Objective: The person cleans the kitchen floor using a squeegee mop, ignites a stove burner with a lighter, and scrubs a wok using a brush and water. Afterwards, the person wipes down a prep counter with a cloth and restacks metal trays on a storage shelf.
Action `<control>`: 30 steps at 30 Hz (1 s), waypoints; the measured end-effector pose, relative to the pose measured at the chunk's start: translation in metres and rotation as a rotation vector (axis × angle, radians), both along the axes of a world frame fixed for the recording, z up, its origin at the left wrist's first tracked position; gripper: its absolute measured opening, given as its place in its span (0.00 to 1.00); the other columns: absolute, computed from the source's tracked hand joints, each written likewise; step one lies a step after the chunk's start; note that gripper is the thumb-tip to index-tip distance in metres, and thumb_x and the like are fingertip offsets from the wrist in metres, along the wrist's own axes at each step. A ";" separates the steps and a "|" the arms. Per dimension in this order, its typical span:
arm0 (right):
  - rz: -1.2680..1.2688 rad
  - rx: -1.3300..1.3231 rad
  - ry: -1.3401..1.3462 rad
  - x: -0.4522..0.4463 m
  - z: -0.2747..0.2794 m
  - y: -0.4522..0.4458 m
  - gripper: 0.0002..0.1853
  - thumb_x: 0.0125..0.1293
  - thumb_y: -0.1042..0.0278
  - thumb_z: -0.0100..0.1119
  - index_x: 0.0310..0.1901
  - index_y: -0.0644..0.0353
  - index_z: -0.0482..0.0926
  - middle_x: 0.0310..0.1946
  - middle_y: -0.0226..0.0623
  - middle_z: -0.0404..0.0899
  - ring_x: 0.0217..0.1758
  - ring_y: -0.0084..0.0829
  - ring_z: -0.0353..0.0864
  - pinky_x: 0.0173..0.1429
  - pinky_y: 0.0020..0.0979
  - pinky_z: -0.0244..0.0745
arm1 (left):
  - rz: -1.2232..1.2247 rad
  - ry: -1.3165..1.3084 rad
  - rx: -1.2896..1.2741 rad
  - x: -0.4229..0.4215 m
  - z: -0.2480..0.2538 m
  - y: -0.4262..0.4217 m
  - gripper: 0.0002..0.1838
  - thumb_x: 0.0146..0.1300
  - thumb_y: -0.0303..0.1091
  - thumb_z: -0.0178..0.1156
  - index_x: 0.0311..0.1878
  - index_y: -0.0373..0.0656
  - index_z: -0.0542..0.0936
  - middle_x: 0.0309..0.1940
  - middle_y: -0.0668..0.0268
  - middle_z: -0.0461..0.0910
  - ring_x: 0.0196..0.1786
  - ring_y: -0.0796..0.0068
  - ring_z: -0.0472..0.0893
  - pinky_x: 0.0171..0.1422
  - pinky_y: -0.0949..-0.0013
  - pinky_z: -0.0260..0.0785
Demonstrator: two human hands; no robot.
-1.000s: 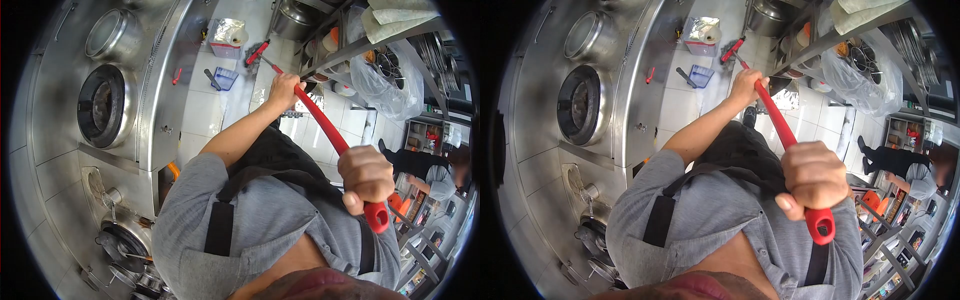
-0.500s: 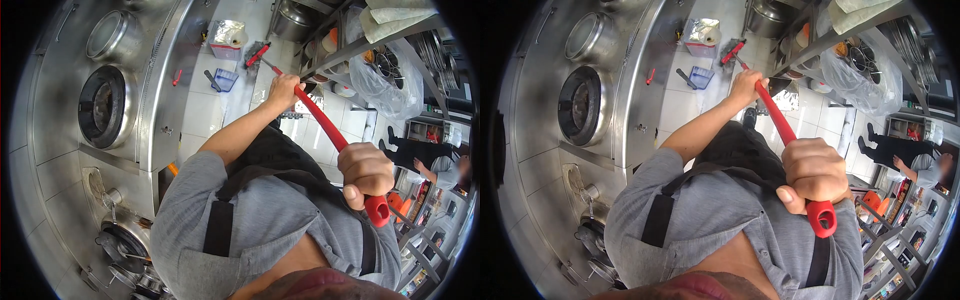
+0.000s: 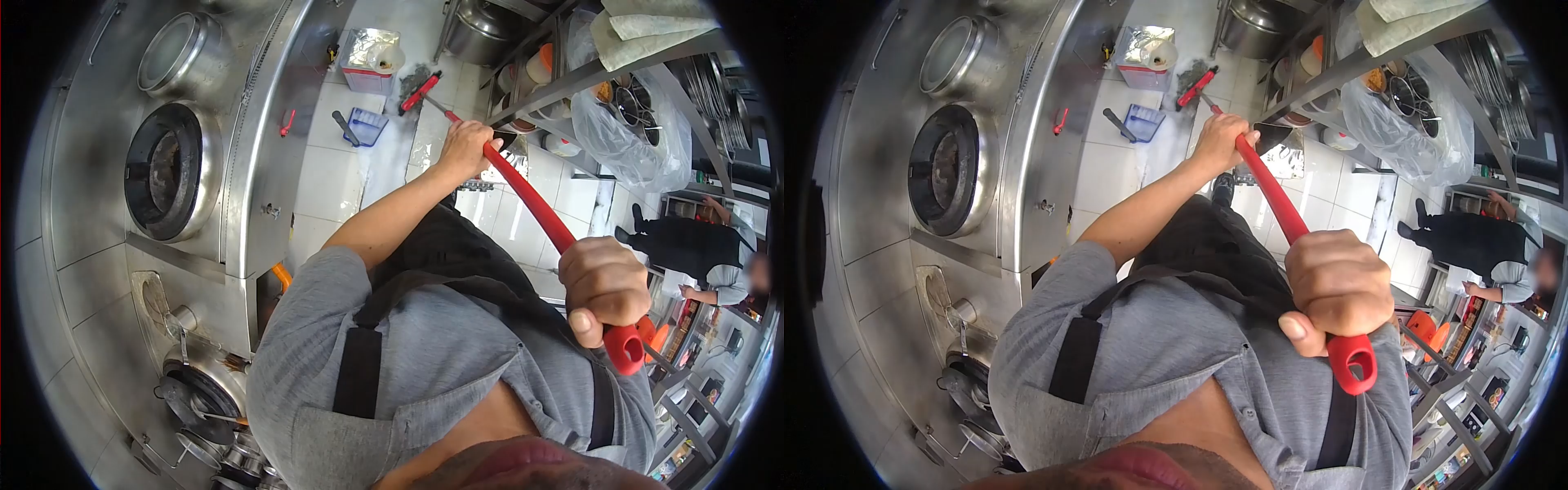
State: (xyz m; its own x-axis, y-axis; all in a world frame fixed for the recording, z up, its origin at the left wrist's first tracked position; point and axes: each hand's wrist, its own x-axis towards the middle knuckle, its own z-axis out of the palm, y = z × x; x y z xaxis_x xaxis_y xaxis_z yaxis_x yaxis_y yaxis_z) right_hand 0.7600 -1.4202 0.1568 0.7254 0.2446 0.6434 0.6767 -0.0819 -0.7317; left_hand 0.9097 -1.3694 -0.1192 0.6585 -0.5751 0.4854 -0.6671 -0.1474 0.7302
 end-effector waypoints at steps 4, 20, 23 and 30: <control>-0.259 -0.060 -0.021 0.015 -0.038 0.005 0.10 0.53 0.84 0.57 0.26 0.62 0.66 0.14 0.33 0.65 0.13 0.33 0.66 0.18 0.33 0.63 | 0.075 -0.086 0.109 0.016 -0.028 -0.004 0.14 0.55 0.39 0.60 0.22 0.40 0.72 0.23 0.58 0.76 0.35 0.53 0.76 0.41 0.53 0.67; -0.760 0.385 -0.098 -0.034 0.017 -0.041 0.13 0.66 0.69 0.42 0.23 0.53 0.59 0.11 0.25 0.57 0.11 0.20 0.54 0.16 0.25 0.54 | -0.456 0.166 0.261 -0.037 0.020 -0.063 0.12 0.53 0.39 0.62 0.24 0.41 0.78 0.24 0.54 0.78 0.35 0.52 0.79 0.39 0.54 0.69; -0.703 0.363 -0.087 -0.030 -0.003 -0.030 0.10 0.63 0.72 0.48 0.25 0.55 0.61 0.11 0.27 0.58 0.11 0.21 0.56 0.17 0.27 0.54 | -0.407 0.153 0.208 -0.037 0.009 -0.052 0.11 0.55 0.38 0.60 0.23 0.40 0.76 0.23 0.54 0.77 0.34 0.51 0.78 0.40 0.53 0.69; -0.607 0.298 -0.142 0.001 -0.038 -0.027 0.11 0.61 0.74 0.50 0.23 0.58 0.61 0.09 0.29 0.59 0.09 0.22 0.55 0.14 0.27 0.55 | -0.182 0.128 0.162 -0.002 -0.015 -0.050 0.14 0.57 0.36 0.58 0.21 0.38 0.73 0.25 0.53 0.77 0.36 0.50 0.77 0.39 0.53 0.68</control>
